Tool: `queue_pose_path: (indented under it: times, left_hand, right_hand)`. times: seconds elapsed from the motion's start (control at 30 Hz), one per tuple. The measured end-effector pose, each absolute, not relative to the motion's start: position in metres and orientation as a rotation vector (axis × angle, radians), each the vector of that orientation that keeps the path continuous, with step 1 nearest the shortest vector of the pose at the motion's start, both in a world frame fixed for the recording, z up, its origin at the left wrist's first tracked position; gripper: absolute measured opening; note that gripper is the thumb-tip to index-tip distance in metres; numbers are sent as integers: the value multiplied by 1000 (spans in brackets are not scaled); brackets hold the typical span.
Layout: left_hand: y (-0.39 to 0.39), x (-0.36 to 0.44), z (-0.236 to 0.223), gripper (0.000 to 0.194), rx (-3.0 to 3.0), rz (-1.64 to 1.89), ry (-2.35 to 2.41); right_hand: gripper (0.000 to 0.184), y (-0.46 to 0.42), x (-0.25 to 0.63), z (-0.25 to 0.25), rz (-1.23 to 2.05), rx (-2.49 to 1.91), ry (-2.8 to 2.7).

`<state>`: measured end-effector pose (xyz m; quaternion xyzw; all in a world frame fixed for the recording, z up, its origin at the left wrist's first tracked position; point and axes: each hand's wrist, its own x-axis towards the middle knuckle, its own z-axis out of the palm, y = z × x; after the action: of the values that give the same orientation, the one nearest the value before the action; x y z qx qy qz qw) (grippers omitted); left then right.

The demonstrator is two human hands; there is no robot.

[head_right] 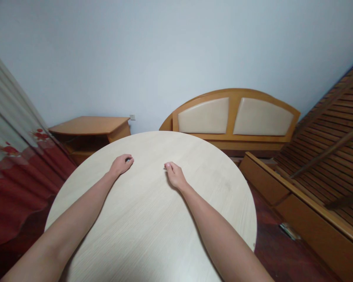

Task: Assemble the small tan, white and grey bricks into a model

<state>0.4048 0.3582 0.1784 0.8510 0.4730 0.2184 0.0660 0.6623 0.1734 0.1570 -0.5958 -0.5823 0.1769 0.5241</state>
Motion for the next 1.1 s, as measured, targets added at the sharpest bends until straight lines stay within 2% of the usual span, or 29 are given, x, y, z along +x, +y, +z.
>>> queue_pose_path:
  times: [0.17, 0.27, 0.43, 0.6, 0.83, 1.1]
  left_hand:
    - [340, 406, 186, 31, 2581, 800, 1381]
    - [307, 423, 192, 25, 2626, 915, 1218]
    - [247, 458, 192, 18, 2637, 654, 1014]
    - [236, 461, 190, 20, 2754, 464, 961]
    - [238, 459, 191, 20, 2782, 447, 953]
    - [243, 459, 185, 20, 2761, 470, 944]
  right_hand:
    - [28, 168, 660, 169, 156, -1548, -1586]
    - [22, 164, 657, 176, 19, -1725, -1688]
    - [25, 158, 648, 182, -37, -1946, -1758]
    - [39, 156, 643, 185, -47, -2127, -1798]
    - [40, 158, 643, 185, -145, -2205, -1856]
    - [39, 160, 649, 184, -53, -2153, -1850]
